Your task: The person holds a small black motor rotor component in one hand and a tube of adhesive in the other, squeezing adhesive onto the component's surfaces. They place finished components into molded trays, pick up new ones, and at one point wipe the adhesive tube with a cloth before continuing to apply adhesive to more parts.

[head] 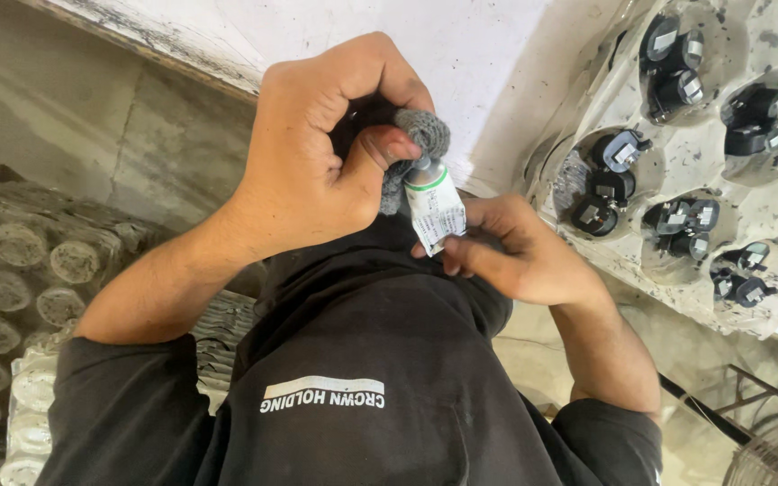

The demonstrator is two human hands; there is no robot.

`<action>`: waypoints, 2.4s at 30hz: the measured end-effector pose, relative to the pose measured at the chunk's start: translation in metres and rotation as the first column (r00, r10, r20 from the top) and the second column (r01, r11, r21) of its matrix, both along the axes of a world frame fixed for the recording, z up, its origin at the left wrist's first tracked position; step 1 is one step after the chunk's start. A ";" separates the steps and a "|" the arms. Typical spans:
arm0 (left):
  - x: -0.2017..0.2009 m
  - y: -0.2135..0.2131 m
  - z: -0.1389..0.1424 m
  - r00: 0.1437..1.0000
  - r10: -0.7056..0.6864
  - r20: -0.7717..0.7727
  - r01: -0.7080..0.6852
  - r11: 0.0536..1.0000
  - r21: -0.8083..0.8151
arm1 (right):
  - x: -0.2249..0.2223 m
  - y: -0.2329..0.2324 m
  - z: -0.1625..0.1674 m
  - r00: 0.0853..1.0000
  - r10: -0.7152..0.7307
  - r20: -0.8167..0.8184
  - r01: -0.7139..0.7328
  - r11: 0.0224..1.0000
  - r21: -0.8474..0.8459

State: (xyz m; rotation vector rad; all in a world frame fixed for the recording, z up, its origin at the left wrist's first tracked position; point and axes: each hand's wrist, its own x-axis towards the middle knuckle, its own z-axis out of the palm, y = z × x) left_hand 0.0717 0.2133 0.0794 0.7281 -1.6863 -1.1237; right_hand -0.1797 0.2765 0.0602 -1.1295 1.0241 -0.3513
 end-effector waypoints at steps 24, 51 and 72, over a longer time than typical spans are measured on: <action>-0.009 0.006 -0.038 0.979 -0.040 -0.200 0.077 0.981 0.177 | -0.010 0.032 -0.038 0.959 -0.088 0.271 0.140 0.974 -0.178; -0.012 0.010 -0.065 0.837 -0.076 -0.542 0.358 0.825 0.438 | -0.016 0.056 -0.010 0.913 -0.293 -0.283 -0.351 -0.213 -0.912; -0.015 0.022 -0.024 0.966 -0.069 -0.251 0.113 0.979 0.167 | 0.012 0.036 -0.035 0.755 -0.419 0.505 0.501 0.865 -0.031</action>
